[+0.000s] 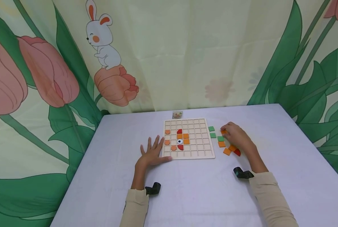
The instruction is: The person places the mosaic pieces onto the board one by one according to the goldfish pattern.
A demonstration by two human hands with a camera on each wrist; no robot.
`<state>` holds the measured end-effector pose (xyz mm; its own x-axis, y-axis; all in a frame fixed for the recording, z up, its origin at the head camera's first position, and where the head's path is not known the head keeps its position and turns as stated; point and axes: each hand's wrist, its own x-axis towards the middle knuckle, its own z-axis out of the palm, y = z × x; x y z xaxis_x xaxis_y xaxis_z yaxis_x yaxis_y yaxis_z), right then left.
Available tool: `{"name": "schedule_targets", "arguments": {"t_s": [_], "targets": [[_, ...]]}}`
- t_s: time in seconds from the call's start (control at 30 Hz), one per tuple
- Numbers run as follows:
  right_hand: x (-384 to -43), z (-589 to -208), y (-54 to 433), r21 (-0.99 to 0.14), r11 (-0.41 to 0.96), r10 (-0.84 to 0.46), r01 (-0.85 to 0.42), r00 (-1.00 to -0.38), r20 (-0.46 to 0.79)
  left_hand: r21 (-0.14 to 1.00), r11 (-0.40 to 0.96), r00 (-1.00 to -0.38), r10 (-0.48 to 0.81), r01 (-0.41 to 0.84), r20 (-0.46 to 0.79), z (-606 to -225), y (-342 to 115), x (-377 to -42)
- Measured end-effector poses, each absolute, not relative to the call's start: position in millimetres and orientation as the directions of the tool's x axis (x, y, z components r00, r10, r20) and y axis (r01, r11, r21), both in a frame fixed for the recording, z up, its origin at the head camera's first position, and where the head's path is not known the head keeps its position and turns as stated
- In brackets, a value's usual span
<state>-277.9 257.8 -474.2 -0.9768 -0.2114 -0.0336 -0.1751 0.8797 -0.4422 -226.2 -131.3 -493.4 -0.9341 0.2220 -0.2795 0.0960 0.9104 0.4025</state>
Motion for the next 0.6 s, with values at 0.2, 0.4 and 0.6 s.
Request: {"name": "schedule_targets", "arguments": {"t_s": [0.2,0.4,0.6], "targets": [[-275.6,-471.8,258.6,-0.442,0.884,-0.198,-0.152,-0.978,-0.059,0.408,0.906,-0.938,0.234,0.115,-0.257,-490.2,-130.1,-224.5],[-278.5,-473.6,260.5,-0.438,0.888,-0.193,-0.143,-0.979,-0.072,0.423,0.899,-0.937,0.239,0.114,-0.255,-488.1,-130.5,-223.8],[-279.9,-474.4,260.1,-0.443,0.888,-0.182,-0.122,-0.979,-0.094,0.431,0.896,-0.939,0.235,0.109,-0.251,-488.1,-131.0,-222.8]]}}
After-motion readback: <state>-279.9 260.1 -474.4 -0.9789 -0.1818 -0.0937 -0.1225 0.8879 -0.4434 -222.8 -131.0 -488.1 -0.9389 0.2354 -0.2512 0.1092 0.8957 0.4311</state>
